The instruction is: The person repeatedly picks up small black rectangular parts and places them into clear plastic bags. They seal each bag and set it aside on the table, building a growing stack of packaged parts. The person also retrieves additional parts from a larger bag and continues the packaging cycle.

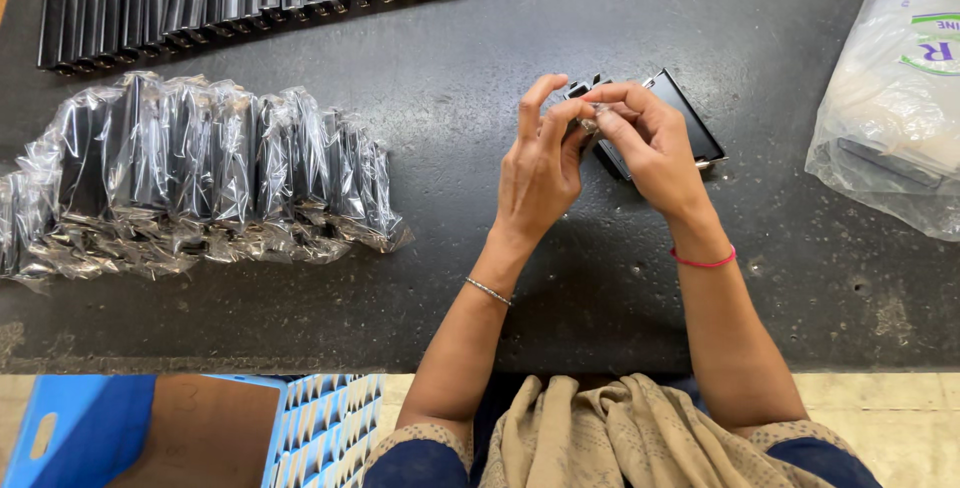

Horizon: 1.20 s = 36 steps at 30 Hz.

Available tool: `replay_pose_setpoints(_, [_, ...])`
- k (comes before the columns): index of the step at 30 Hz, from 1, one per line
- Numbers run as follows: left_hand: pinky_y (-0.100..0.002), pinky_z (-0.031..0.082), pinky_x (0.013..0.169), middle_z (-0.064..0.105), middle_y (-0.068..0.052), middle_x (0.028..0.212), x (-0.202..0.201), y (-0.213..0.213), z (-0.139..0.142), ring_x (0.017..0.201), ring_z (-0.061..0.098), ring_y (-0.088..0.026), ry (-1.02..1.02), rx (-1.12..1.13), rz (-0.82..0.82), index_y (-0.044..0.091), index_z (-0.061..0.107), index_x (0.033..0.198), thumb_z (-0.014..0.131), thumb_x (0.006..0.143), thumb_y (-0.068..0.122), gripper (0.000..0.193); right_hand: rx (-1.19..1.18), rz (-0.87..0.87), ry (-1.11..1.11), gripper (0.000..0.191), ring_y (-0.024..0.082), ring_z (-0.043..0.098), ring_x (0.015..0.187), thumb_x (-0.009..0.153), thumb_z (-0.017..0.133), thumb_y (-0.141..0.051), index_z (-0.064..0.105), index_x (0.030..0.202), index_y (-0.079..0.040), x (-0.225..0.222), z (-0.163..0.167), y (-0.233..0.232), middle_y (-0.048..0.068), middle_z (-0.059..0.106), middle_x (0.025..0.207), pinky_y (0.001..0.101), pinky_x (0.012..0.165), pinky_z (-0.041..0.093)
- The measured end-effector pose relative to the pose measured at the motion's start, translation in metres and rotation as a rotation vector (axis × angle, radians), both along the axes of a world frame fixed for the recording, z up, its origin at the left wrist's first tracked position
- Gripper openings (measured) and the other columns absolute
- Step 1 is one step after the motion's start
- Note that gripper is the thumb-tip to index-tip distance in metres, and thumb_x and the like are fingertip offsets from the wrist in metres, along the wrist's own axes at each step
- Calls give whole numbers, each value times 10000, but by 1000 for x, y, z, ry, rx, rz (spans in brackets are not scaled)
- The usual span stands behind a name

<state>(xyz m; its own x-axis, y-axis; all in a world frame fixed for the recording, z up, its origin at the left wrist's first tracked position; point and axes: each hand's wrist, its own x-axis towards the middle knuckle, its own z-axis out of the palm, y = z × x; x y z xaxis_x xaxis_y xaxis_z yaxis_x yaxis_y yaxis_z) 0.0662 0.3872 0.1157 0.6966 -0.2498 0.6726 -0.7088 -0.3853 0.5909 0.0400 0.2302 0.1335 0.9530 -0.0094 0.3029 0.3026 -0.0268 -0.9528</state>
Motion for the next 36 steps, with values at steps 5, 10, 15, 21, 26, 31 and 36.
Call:
replay_pose_setpoints(5, [-332, 649, 740, 456, -65, 1486, 0, 3, 1, 988, 748, -233, 42, 9, 22, 145, 555, 1220, 658, 982, -2, 298, 59, 42, 28, 225, 110, 667, 1054, 1054, 545, -64, 641, 1244, 9, 0, -2, 0, 61, 711, 1123, 266, 957, 548])
replay_pose_setpoints(10, [-375, 637, 774, 474, -45, 1502, -2, 4, -1, 1048, 749, -290, 21, -7, 6, 153, 542, 1239, 670, 971, -7, 337, 47, 45, 39, 185, 104, 665, 1008, 1052, 602, -63, 633, 1220, 8, 3, -3, -1, 62, 718, 1084, 246, 899, 537])
replay_pose_setpoints(15, [-391, 621, 744, 431, -90, 1515, -1, 0, -5, 1012, 730, -311, 56, -112, -45, 128, 478, 1274, 687, 967, 26, 385, 40, 23, 15, 143, 86, 679, 984, 1072, 590, -62, 643, 1194, -11, 2, -4, -10, 48, 729, 1064, 235, 898, 552])
replay_pose_setpoints(21, [-386, 622, 746, 438, -75, 1507, -1, -4, -8, 950, 741, -293, 50, -110, -32, 202, 527, 1272, 669, 1010, 65, 328, -31, -71, -34, 109, 64, 648, 927, 1098, 611, -59, 651, 1189, -14, 8, -13, -9, 32, 710, 1035, 204, 831, 517])
replay_pose_setpoints(26, [-349, 630, 743, 439, -75, 1512, 5, -5, -11, 922, 734, -262, 15, -97, -5, 208, 540, 1294, 678, 998, 118, 339, -152, -151, -66, 85, 79, 658, 927, 1128, 635, -49, 664, 1186, 6, 8, -10, -5, 37, 706, 1043, 215, 811, 521])
replay_pose_setpoints(31, [-326, 634, 710, 471, -71, 1511, 10, -5, -15, 880, 749, -237, 52, -109, 17, 208, 553, 1277, 696, 983, 146, 333, -150, -91, -70, 96, 55, 647, 901, 1189, 625, -75, 664, 1187, 13, 6, -10, -5, 19, 696, 1019, 208, 854, 528])
replay_pose_setpoints(36, [-342, 634, 715, 483, -74, 1477, 14, 0, -14, 917, 762, -262, 80, -138, 43, 186, 553, 1229, 695, 965, 130, 305, -327, -178, -111, 88, 22, 490, 776, 1208, 647, -81, 687, 1222, -5, 7, -17, 4, -12, 610, 888, 186, 678, 379])
